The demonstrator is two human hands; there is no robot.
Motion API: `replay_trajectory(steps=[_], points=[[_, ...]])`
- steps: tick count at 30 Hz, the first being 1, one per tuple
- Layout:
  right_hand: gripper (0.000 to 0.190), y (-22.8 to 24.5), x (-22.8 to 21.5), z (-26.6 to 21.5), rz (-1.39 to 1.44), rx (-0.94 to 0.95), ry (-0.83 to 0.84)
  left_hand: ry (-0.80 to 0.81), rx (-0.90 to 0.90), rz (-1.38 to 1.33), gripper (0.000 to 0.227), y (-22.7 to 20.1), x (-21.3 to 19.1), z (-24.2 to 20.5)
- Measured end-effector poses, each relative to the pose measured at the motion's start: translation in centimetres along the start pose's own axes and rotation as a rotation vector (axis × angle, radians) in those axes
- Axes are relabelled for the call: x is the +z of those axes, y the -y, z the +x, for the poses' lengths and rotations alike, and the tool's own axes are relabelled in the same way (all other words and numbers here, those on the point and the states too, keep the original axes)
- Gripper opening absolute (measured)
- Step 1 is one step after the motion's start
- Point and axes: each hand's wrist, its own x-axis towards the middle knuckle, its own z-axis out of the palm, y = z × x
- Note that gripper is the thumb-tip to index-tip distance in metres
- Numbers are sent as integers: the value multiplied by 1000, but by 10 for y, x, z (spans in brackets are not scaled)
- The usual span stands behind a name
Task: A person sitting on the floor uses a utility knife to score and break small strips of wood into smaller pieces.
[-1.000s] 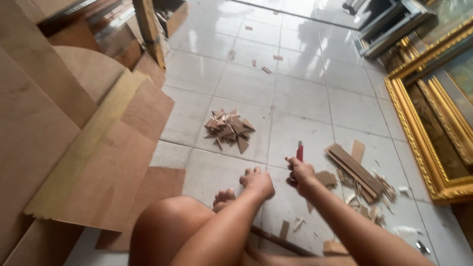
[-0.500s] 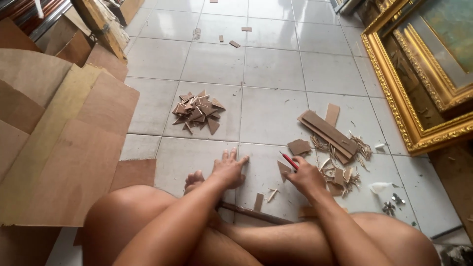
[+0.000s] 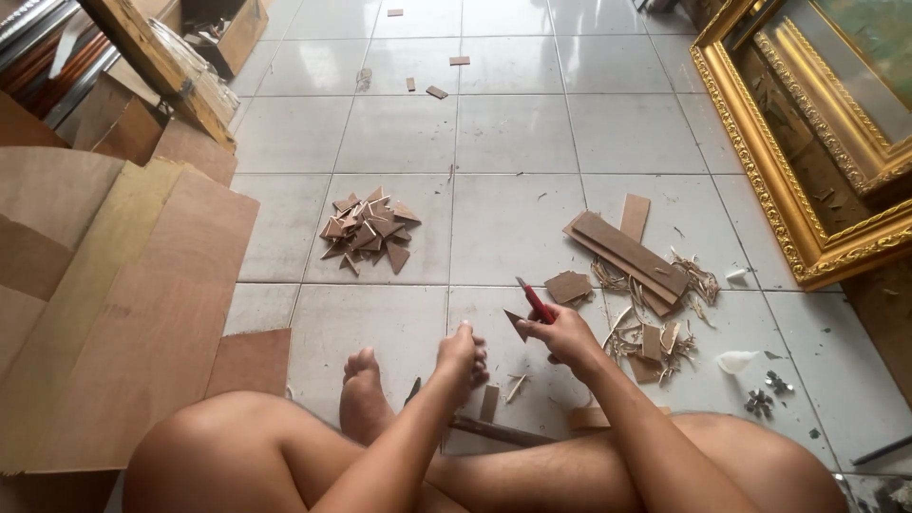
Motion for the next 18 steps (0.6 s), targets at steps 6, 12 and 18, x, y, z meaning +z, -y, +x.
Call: replay_trajectory(steps=[6,12,18], points=[[19,51,-5,-33,129,-164,247,530,-167,-136,52,-46,8,-29],[33,49,2,-15,157,-83,123,348,106,-107,40,-51,16,-2],[40,56,15,-25,330,65,177,180,245,30,46,-36,28,16]])
